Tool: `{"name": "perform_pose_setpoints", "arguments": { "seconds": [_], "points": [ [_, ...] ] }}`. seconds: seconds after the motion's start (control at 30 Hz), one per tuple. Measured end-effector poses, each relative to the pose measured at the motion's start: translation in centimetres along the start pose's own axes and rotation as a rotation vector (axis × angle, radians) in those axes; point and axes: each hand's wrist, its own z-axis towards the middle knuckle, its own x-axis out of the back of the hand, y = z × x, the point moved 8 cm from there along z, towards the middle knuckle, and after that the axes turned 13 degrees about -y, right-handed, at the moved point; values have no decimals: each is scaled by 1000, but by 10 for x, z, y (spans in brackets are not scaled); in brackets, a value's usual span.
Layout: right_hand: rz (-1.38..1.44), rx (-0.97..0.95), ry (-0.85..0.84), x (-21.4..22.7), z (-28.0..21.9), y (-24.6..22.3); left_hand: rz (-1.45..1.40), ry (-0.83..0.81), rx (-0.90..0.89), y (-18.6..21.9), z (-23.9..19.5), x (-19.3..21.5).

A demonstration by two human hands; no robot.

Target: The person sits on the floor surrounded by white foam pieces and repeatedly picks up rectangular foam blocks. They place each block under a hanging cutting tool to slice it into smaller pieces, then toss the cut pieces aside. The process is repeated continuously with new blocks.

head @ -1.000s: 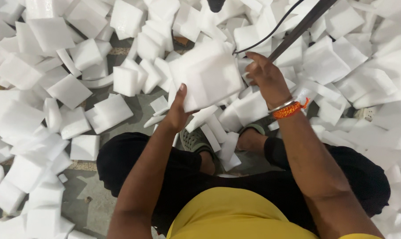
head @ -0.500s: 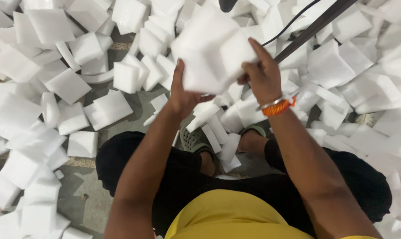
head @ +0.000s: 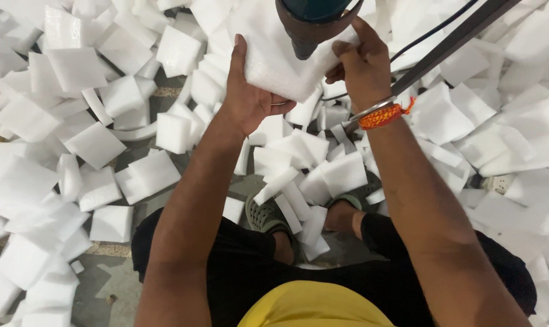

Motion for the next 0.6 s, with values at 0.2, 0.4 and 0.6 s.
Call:
{"name": "perform_pose_setpoints", "arguments": {
  "seconds": [0.2, 0.4, 0.6],
  "points": [
    [-167, -80, -77, -19, -17, 17, 63, 71, 68, -25, -7, 13],
    [-481, -156, -152, -43, -84, 45, 197, 184, 350, -84, -69, 36],
    [-426, -72, -246, -98, -137, 76, 700, 680, 380, -75, -169, 105]
  ]
}}
